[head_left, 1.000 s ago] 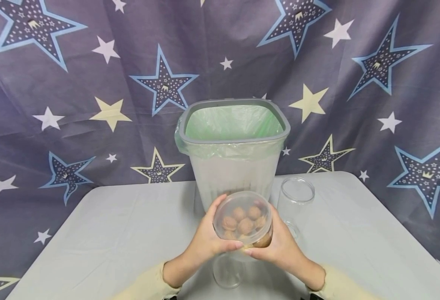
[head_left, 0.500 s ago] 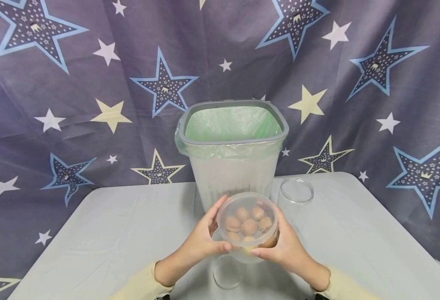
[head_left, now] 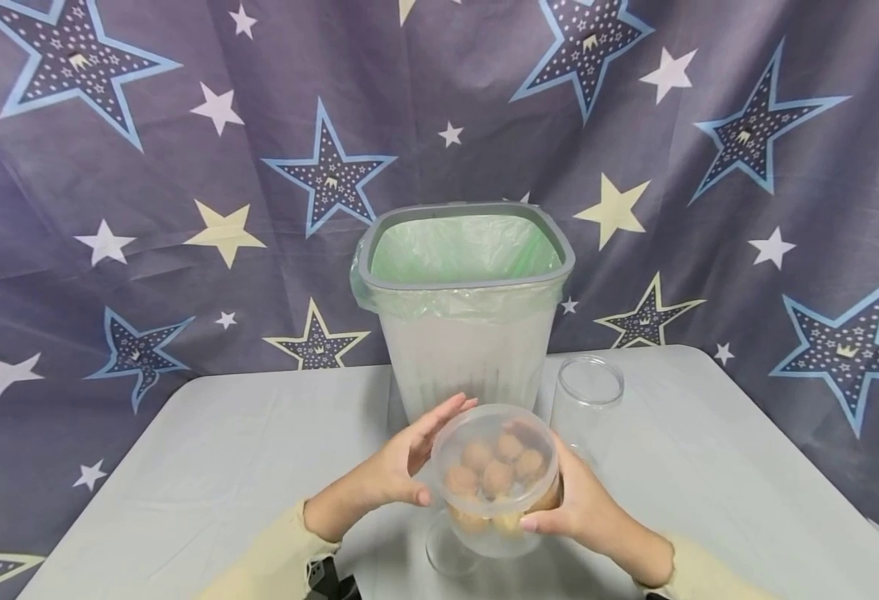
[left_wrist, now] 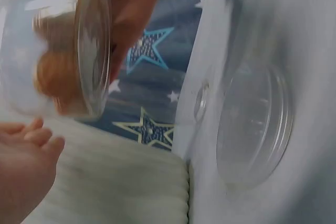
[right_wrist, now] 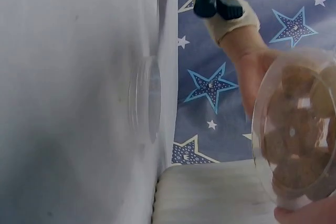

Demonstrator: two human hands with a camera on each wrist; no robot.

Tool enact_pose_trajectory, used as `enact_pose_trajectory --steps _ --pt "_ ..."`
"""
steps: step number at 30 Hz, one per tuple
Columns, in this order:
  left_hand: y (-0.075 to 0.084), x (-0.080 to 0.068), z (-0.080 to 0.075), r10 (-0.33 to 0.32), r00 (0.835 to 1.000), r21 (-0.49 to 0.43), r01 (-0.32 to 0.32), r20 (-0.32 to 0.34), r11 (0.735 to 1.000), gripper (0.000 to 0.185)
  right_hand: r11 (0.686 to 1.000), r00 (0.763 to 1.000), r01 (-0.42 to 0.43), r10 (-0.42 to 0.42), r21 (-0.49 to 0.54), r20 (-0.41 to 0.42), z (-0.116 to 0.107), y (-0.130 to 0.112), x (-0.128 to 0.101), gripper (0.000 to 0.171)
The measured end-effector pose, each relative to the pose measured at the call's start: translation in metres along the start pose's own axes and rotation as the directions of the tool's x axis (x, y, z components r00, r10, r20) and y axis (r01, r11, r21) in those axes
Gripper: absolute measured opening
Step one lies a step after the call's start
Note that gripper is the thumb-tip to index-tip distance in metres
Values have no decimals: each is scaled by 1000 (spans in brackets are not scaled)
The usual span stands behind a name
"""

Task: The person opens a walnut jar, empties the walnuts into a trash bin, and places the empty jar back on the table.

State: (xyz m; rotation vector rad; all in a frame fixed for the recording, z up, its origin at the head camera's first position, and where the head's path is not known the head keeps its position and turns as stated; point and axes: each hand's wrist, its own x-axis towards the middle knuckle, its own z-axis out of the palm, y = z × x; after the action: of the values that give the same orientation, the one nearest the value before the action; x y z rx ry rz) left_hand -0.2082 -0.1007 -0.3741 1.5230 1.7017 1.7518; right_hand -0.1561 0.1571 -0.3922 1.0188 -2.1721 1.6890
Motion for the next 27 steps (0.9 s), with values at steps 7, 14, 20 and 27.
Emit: enact_pose_trajectory --steps 7,14,20,27 --pt "-4 4 -10 -30 985 -14 33 172 999 120 958 981 1 -56 287 185 1 0 0 87" --pt "-11 10 -12 4 960 -106 27 281 994 122 917 960 -66 -49 393 277 1 -2 -1 86" --pt "-12 14 -11 -2 940 -166 63 342 984 123 873 939 -112 -63 474 338 1 -3 -3 87" --pt "-14 11 -10 10 939 -151 45 344 987 124 847 928 -137 -73 514 367 2 -3 -3 89"
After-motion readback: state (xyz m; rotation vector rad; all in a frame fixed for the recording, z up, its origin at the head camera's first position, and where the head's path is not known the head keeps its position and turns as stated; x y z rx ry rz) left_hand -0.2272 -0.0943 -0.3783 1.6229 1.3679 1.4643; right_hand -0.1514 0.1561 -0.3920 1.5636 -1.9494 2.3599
